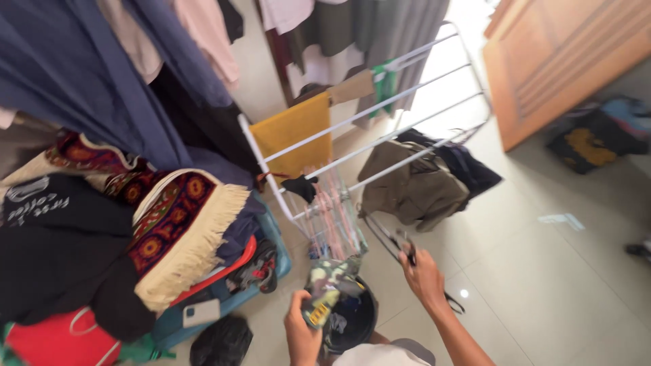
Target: Hanging various items of wet laundry onto hangers and placing them on a multi-tier drying rack on a balcony.
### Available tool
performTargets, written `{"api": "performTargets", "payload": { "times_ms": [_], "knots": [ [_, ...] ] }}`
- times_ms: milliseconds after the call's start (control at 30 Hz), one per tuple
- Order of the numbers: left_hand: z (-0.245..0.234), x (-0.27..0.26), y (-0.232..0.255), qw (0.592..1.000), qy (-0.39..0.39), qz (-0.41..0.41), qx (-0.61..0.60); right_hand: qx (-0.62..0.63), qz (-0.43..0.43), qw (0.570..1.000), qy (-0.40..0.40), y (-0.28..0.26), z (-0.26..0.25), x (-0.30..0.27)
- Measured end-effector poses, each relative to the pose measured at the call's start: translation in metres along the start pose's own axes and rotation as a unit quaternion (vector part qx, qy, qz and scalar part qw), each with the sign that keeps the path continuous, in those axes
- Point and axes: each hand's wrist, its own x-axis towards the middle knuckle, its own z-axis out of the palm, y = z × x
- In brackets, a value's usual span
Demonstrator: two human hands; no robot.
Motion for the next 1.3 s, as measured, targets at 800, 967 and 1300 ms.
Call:
{"api": "performTargets", "payload": {
  "times_ms": [800,967,1300],
  "knots": [
    [-0.123,-0.023,0.101,0.890,-0.156,0.424,0.067,0.215,-0.169,0.961,0.025,-0.103,-0.028,-0.315],
    [-0.131,-0.007,0.066,0.906,-0.125,0.375,0.150,0.205,-0.113,0.972,-0.037,-0.107,-0.041,-0.335],
    [-0.123,-0.063,0.075,0.881,-0.225,0.415,-0.015,0.192,-0.154,0.969,0.004,-0.114,-0.004,-0.324]
  ]
}}
